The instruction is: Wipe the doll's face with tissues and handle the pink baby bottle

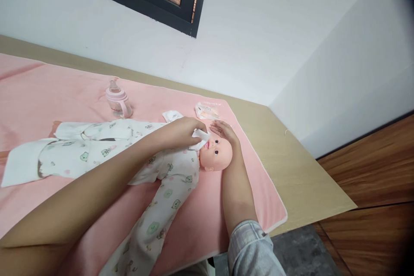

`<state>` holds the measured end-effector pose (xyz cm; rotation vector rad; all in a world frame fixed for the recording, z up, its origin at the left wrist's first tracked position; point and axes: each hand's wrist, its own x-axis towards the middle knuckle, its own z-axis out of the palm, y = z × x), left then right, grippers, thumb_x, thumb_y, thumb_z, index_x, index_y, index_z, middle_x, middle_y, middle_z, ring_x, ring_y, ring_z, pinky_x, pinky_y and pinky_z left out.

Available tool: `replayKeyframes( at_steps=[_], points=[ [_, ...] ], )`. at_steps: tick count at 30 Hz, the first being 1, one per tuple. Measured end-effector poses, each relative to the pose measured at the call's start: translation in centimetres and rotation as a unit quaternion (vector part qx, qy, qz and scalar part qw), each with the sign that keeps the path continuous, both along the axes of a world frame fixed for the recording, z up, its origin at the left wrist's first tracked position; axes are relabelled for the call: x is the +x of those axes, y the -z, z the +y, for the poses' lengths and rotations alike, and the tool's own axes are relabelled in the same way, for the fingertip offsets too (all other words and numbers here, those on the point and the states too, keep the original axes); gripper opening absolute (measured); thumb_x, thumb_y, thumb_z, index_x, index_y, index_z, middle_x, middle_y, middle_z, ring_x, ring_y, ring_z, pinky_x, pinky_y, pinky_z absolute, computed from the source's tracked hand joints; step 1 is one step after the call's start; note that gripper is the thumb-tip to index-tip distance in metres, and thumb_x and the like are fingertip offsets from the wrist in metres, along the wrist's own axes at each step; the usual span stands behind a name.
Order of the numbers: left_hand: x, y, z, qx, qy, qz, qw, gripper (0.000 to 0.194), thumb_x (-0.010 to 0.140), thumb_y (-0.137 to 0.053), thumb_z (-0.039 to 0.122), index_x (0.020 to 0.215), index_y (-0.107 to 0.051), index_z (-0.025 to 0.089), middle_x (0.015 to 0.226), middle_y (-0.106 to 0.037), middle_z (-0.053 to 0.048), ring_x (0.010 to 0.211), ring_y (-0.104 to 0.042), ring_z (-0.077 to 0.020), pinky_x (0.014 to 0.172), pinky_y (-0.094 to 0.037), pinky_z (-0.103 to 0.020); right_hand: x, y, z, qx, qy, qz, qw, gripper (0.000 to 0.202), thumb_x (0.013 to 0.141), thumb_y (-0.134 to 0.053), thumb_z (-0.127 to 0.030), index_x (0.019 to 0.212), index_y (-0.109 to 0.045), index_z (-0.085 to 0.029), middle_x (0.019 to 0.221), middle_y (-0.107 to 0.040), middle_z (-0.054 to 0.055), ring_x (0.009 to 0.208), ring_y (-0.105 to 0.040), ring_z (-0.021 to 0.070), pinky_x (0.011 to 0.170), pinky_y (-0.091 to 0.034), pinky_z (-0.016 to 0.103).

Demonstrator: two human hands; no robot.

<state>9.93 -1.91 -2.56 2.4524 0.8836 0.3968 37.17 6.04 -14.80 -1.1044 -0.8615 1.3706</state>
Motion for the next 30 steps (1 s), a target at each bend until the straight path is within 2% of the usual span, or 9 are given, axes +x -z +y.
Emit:
replayKeyframes(
  at_steps=[5, 10, 18, 24, 30],
  points=[
    [0.1, -0.2, -0.5, -0.011, 0.02, 0.007, 1.0, 0.015, 0.077, -0.053, 0.021, 0.083, -0.067, 0.022, 0.072, -0.066, 0.003, 0.061, -0.06, -0.016, 0.055, -0.038, -0.026, -0.1, 0.0, 0.0, 0.003, 0.003, -0.004, 1.0, 0.007, 0.086, -0.063, -0.013, 0.093, -0.063, -0.016, 0.087, -0.074, 0.006, 0.083, -0.073, 0.017, 0.099, -0.057, 0.036],
    [0.7, -0.1, -0.9, 0.003, 0.012, 0.012, 1.0, 0.012, 0.078, -0.054, 0.026, 0.079, -0.065, 0.022, 0.073, -0.066, 0.001, 0.064, -0.057, -0.0172, 0.056, -0.035, -0.027, -0.1, 0.0, 0.1, -0.003, 0.009, -0.01, 1.0, 0.008, 0.085, -0.065, -0.014, 0.092, -0.063, -0.016, 0.085, -0.074, 0.005, 0.083, -0.073, 0.0166, 0.101, -0.057, 0.037],
    [1.3, 0.1, -1.3, 0.032, -0.004, 0.029, 0.999, 0.012, 0.075, -0.052, 0.026, 0.065, -0.053, 0.02, 0.062, -0.059, -0.001, 0.058, -0.052, -0.0181, 0.054, -0.03, -0.03, -0.2, -0.2, 0.0, -0.006, 0.004, -0.008, 1.0, 0.01, 0.083, -0.069, -0.015, 0.091, -0.063, -0.017, 0.083, -0.074, 0.004, 0.083, -0.073, 0.0168, 0.099, -0.058, 0.035],
    [0.7, -0.3, -1.0, 0.025, -0.007, 0.01, 1.0, 0.012, 0.078, -0.054, 0.027, 0.075, -0.063, 0.021, 0.068, -0.065, 0.0, 0.063, -0.058, -0.0186, 0.054, -0.034, -0.028, -0.2, -0.1, 0.0, -0.004, 0.006, 0.001, 1.0, 0.011, 0.082, -0.07, -0.015, 0.091, -0.063, -0.016, 0.084, -0.074, 0.005, 0.083, -0.073, 0.0166, 0.1, -0.057, 0.036],
    [0.5, -0.4, -0.7, 0.028, -0.007, 0.024, 0.999, 0.011, 0.078, -0.053, 0.025, 0.072, -0.062, 0.02, 0.066, -0.064, 0.0, 0.06, -0.058, -0.0182, 0.052, -0.033, -0.028, -0.2, -0.2, -0.2, 0.008, 0.006, 0.001, 1.0, 0.012, 0.081, -0.071, -0.014, 0.092, -0.064, -0.017, 0.082, -0.074, 0.004, 0.08, -0.073, 0.0156, 0.098, -0.059, 0.034]
  ],
)
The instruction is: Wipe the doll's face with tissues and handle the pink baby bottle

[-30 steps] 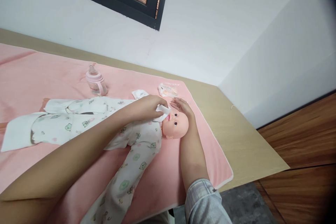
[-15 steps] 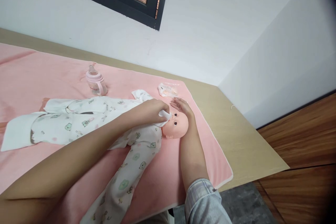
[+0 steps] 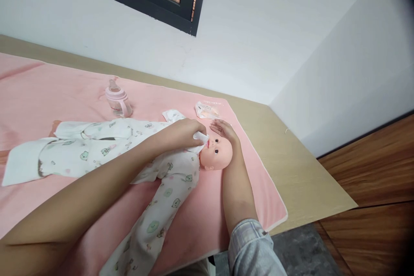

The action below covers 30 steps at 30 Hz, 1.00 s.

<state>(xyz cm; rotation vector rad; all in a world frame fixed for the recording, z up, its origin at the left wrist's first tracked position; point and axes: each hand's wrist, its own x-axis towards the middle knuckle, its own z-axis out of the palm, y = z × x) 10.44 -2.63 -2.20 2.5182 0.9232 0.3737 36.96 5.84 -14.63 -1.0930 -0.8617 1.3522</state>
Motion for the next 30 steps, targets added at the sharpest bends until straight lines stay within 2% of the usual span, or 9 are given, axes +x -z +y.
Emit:
replayKeyframes(
  at_steps=[8, 13, 24, 27, 30],
  points=[
    [0.2, 0.5, 0.4, 0.027, -0.007, -0.008, 1.0, 0.017, 0.08, -0.05, 0.026, 0.075, -0.066, 0.019, 0.072, -0.069, -0.003, 0.064, -0.061, -0.0206, 0.056, -0.035, -0.029, 0.1, 0.2, 0.0, -0.002, -0.001, -0.006, 1.0, 0.013, 0.081, -0.071, -0.015, 0.092, -0.063, -0.017, 0.085, -0.074, 0.004, 0.082, -0.073, 0.0155, 0.096, -0.06, 0.032],
    [0.3, 0.7, 0.5, 0.048, -0.021, -0.041, 0.998, 0.024, 0.079, -0.053, 0.027, 0.089, -0.074, 0.019, 0.088, -0.074, -0.006, 0.08, -0.065, -0.0245, 0.065, -0.042, -0.029, 0.1, 0.4, 0.1, 0.001, -0.002, -0.001, 1.0, 0.011, 0.083, -0.069, -0.017, 0.093, -0.064, -0.017, 0.087, -0.075, 0.005, 0.083, -0.073, 0.016, 0.096, -0.059, 0.033],
    [0.4, 1.5, 1.0, 0.041, -0.003, -0.068, 0.997, 0.025, 0.083, -0.054, 0.026, 0.095, -0.075, 0.019, 0.093, -0.075, -0.003, 0.083, -0.067, -0.0218, 0.067, -0.042, -0.027, 0.4, 1.0, 0.5, 0.021, -0.011, 0.002, 1.0, 0.019, 0.077, -0.076, -0.02, 0.092, -0.064, -0.018, 0.088, -0.074, 0.003, 0.091, -0.072, 0.0156, 0.098, -0.057, 0.033],
    [0.3, 1.3, 1.0, 0.024, -0.011, -0.083, 0.996, 0.027, 0.083, -0.054, 0.024, 0.1, -0.074, 0.02, 0.098, -0.076, -0.002, 0.088, -0.067, -0.0212, 0.071, -0.043, -0.026, 0.4, 1.0, 0.5, 0.017, -0.01, -0.001, 1.0, 0.019, 0.077, -0.076, -0.021, 0.092, -0.064, -0.018, 0.088, -0.074, 0.002, 0.092, -0.072, 0.0161, 0.099, -0.057, 0.034],
    [0.2, 0.9, 0.8, 0.003, -0.002, -0.081, 0.997, 0.027, 0.083, -0.054, 0.025, 0.1, -0.074, 0.02, 0.096, -0.076, -0.002, 0.084, -0.067, -0.0205, 0.068, -0.042, -0.026, 0.3, 0.9, 0.4, 0.014, -0.013, -0.006, 1.0, 0.02, 0.075, -0.078, -0.021, 0.089, -0.064, -0.019, 0.088, -0.074, 0.002, 0.095, -0.071, 0.0165, 0.101, -0.057, 0.035]
  ],
)
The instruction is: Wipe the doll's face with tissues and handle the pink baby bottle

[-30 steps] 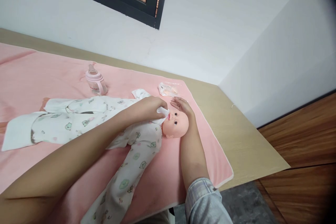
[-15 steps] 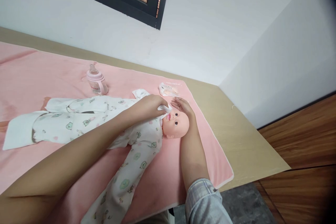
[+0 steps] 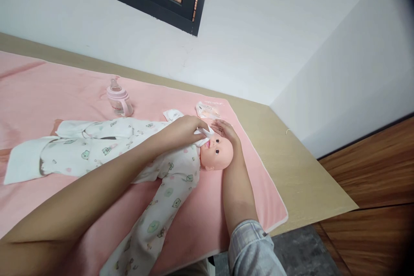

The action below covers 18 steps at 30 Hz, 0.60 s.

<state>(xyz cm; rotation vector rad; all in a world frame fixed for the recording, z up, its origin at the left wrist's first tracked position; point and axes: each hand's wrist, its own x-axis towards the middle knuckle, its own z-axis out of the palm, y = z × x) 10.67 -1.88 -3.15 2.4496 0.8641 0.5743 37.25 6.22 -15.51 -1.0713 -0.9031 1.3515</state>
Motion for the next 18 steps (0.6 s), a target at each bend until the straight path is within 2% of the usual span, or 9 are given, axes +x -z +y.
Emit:
replayKeyframes(
  at_steps=[6, 18],
  points=[
    [0.32, -0.26, -0.73, 0.0, 0.035, 0.015, 0.999, 0.028, 0.084, -0.053, 0.027, 0.099, -0.075, 0.019, 0.094, -0.075, -0.004, 0.081, -0.066, -0.021, 0.067, -0.042, -0.026, -0.32, -0.25, -0.43, 0.017, 0.008, -0.006, 1.0, 0.025, 0.073, -0.081, -0.024, 0.091, -0.065, -0.019, 0.094, -0.074, 0.004, 0.096, -0.071, 0.0174, 0.102, -0.057, 0.036],
    [0.46, 0.21, -0.58, 0.011, 0.013, 0.012, 1.0, 0.029, 0.084, -0.053, 0.026, 0.103, -0.074, 0.019, 0.099, -0.075, -0.003, 0.084, -0.067, -0.0215, 0.067, -0.041, -0.027, 0.21, 0.43, 0.23, 0.042, -0.011, -0.004, 0.999, 0.024, 0.074, -0.081, -0.028, 0.089, -0.065, -0.019, 0.097, -0.074, 0.004, 0.095, -0.071, 0.0175, 0.101, -0.058, 0.037]
  ],
)
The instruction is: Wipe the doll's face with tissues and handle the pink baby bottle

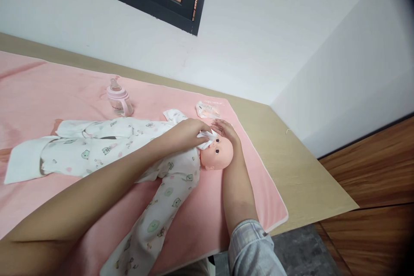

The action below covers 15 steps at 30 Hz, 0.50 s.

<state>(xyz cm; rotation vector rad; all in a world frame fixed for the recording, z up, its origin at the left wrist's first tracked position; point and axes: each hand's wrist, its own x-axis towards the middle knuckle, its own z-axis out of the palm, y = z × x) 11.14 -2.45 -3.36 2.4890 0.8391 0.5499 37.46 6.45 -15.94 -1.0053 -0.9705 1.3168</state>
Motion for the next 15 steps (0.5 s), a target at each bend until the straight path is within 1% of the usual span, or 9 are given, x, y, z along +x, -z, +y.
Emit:
replayKeyframes(
  at_steps=[6, 9, 12, 13, 15],
  points=[
    [0.2, 0.1, 0.0, -0.001, -0.015, 0.004, 1.0, 0.028, 0.085, -0.053, 0.026, 0.102, -0.074, 0.018, 0.098, -0.075, -0.003, 0.083, -0.066, -0.0215, 0.065, -0.04, -0.028, -0.4, -0.6, -0.7, -0.017, 0.014, -0.005, 1.0, 0.024, 0.073, -0.081, -0.027, 0.088, -0.065, -0.019, 0.094, -0.074, 0.004, 0.094, -0.071, 0.0178, 0.099, -0.059, 0.036],
    [0.0, 0.1, 0.4, 0.006, -0.019, 0.001, 1.0, 0.028, 0.086, -0.052, 0.029, 0.101, -0.074, 0.019, 0.094, -0.074, -0.002, 0.08, -0.065, -0.0214, 0.065, -0.041, -0.029, -0.8, -1.4, -1.4, -0.026, 0.018, -0.016, 0.999, 0.027, 0.074, -0.081, -0.031, 0.092, -0.065, -0.02, 0.099, -0.074, 0.004, 0.098, -0.07, 0.0176, 0.1, -0.058, 0.035],
    [-0.8, -0.4, 0.9, 0.005, -0.036, -0.031, 0.999, 0.027, 0.085, -0.053, 0.032, 0.099, -0.074, 0.02, 0.094, -0.074, -0.002, 0.083, -0.066, -0.0219, 0.07, -0.045, -0.03, -0.8, -3.1, -1.8, -0.04, 0.013, -0.051, 0.998, 0.032, 0.072, -0.083, -0.033, 0.096, -0.065, -0.022, 0.1, -0.074, 0.004, 0.094, -0.071, 0.0169, 0.098, -0.057, 0.036],
    [-1.2, -0.7, 1.2, 0.007, -0.045, -0.047, 0.998, 0.028, 0.085, -0.054, 0.033, 0.1, -0.074, 0.021, 0.096, -0.073, -0.002, 0.087, -0.066, -0.0224, 0.073, -0.046, -0.03, -0.7, -3.9, -1.9, -0.032, 0.012, -0.069, 0.997, 0.032, 0.071, -0.082, -0.034, 0.096, -0.066, -0.022, 0.102, -0.073, 0.004, 0.092, -0.07, 0.0164, 0.098, -0.056, 0.036],
    [-1.9, -1.1, 1.7, 0.026, -0.064, -0.073, 0.995, 0.029, 0.084, -0.054, 0.034, 0.101, -0.074, 0.021, 0.104, -0.072, -0.003, 0.096, -0.066, -0.0237, 0.081, -0.048, -0.031, -0.5, -6.2, -2.3, 0.01, 0.0, -0.115, 0.993, 0.029, 0.073, -0.08, -0.04, 0.094, -0.068, -0.022, 0.11, -0.072, 0.004, 0.095, -0.069, 0.0162, 0.099, -0.054, 0.037]
  ],
)
